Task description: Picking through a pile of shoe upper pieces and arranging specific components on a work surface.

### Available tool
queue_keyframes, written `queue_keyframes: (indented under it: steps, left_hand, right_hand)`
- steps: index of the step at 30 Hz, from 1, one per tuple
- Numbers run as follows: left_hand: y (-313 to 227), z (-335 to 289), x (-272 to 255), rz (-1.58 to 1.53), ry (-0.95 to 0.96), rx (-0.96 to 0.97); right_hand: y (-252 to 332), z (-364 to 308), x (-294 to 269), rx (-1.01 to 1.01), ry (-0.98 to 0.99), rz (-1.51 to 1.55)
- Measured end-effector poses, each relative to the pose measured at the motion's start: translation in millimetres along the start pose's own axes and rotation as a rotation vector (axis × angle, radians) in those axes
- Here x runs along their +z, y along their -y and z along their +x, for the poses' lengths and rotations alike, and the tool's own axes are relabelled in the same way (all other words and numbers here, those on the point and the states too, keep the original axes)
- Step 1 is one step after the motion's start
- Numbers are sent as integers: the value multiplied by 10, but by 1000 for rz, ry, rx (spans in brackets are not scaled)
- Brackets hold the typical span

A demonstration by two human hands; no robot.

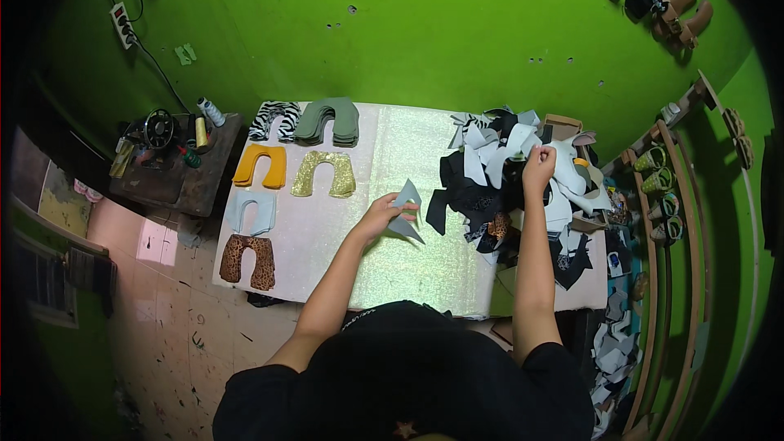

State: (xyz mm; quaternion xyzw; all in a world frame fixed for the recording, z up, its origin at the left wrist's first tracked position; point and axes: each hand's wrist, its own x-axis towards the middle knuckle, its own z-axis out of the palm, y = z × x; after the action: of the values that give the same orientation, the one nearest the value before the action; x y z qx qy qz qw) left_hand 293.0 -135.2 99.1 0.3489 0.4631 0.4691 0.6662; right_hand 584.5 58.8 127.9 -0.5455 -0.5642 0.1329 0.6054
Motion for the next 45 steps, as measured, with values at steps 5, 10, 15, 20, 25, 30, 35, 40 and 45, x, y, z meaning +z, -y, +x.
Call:
queue_keyframes:
  steps: [5, 10, 15, 20, 25, 30, 35, 40, 45]
  left_hand:
    - [-88, -126, -116, -17, 15, -15]
    - [-198, -189, -183, -11, 66, 14]
    - [-262, -273, -407, -56, 117, 45]
    - [-320, -402, -579, -156, 123, 28]
    - [-250, -440, -728, -456, 43, 60]
    - [-270, -452, -973, -497, 269, 89]
    - [-269, -521, -1038, -427, 176, 95]
    - [-208, -575, -1043, -324, 113, 73]
    - [-273, -624, -1036, -329, 57, 22]
  right_hand:
    - [554, -132, -40, 155, 215, 406]
    - [1055, -463, -33, 255, 524, 592]
    - [1421, -870, 168, 278, 707, 609]
    - [1677, -1393, 459, 84, 604, 592]
    - [1994, -2032, 542, -333, 878, 345]
    - [1977, -2397, 570, -473, 872, 242]
    - [1958, -2455, 523, -429, 865, 229]
    - [2034, -2419, 475, -523, 953, 166]
    - [1927, -2435, 515, -226, 817, 171]
